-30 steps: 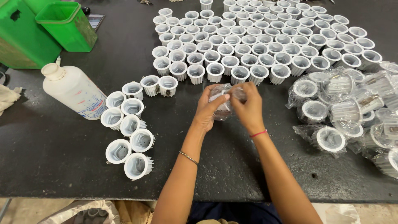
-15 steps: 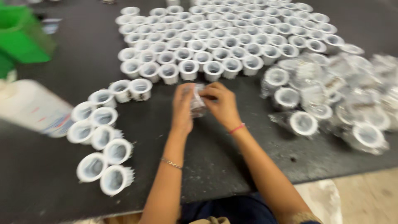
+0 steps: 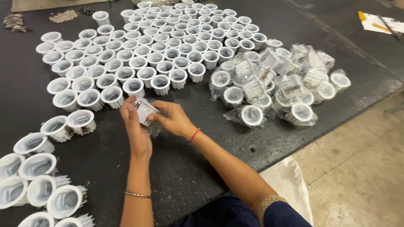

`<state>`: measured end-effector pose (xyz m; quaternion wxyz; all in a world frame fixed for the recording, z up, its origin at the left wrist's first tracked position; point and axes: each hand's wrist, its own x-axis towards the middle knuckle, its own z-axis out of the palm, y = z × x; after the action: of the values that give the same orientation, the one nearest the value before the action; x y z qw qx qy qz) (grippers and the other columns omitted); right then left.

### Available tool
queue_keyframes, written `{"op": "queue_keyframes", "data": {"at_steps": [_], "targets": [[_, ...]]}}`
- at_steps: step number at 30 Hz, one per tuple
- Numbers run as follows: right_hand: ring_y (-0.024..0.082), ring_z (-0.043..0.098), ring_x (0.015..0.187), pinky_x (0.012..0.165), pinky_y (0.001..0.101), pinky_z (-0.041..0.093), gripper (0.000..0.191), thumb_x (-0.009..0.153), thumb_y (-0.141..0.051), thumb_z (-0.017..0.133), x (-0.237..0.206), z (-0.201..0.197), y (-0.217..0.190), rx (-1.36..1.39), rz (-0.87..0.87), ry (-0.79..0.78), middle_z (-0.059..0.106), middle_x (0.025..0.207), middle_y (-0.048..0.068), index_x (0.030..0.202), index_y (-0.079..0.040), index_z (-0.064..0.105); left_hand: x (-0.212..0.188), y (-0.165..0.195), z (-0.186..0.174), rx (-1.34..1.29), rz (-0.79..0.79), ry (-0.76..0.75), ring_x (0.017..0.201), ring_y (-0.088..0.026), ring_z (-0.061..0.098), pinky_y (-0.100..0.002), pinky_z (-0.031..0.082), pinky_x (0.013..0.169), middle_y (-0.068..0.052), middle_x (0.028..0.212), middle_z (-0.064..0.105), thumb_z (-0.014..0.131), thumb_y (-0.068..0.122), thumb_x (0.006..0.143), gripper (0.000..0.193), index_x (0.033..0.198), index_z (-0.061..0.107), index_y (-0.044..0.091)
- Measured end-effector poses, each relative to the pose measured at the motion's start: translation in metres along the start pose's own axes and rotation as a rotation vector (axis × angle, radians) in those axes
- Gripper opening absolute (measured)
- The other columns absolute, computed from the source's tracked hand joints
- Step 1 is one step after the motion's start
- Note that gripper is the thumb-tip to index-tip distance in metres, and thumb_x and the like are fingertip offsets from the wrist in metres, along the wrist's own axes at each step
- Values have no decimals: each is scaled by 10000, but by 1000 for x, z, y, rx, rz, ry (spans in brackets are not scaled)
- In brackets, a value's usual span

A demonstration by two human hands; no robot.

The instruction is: The person wraps white plastic bulb housings in bubble wrap at a work table. They take an unwrapped housing, fold the bubble wrap around it, and place the wrapped housing onto a growing pile of finished units, repeating this cycle throughout the episode.

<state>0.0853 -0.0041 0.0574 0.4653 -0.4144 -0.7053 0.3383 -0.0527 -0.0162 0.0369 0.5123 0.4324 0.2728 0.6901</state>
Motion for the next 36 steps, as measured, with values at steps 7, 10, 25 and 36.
{"op": "queue_keyframes", "data": {"at_steps": [7,10,25,36], "targets": [[213,717,890,823,363,558,315,914,-209,729,25,-57,30,-185,-61,310,772,963,131,1171,-26,727,10,11,-13,132,-55,73,1303,-228,505,-406,448,1019,-132,1516,399,441,642,997,796,1567,260,116],[224,629,962,861,353,524,232,827,-25,808,56,-156,43,-348,-420,601,641,1050,80,1000,-62,657,12,13,-15,141,-60,114,1211,-251,573,-412,500,951,-169,1480,422,482,631,1002,798,1560,299,90],[260,619,1027,922,466,377,72,832,-243,759,64,-341,98,-1567,65,342,738,966,17,885,-225,805,10,2,-3,236,-73,11,987,-167,647,-317,556,792,-133,1398,489,517,525,1021,696,1516,364,62],[312,684,1044,1024,533,366,190,934,-377,708,61,-382,82,-1172,395,110,779,1023,55,1078,-309,813,9,1,-7,322,-107,-56,1001,-160,656,-312,550,803,-136,1412,511,491,546,1030,664,1487,416,71]]}}
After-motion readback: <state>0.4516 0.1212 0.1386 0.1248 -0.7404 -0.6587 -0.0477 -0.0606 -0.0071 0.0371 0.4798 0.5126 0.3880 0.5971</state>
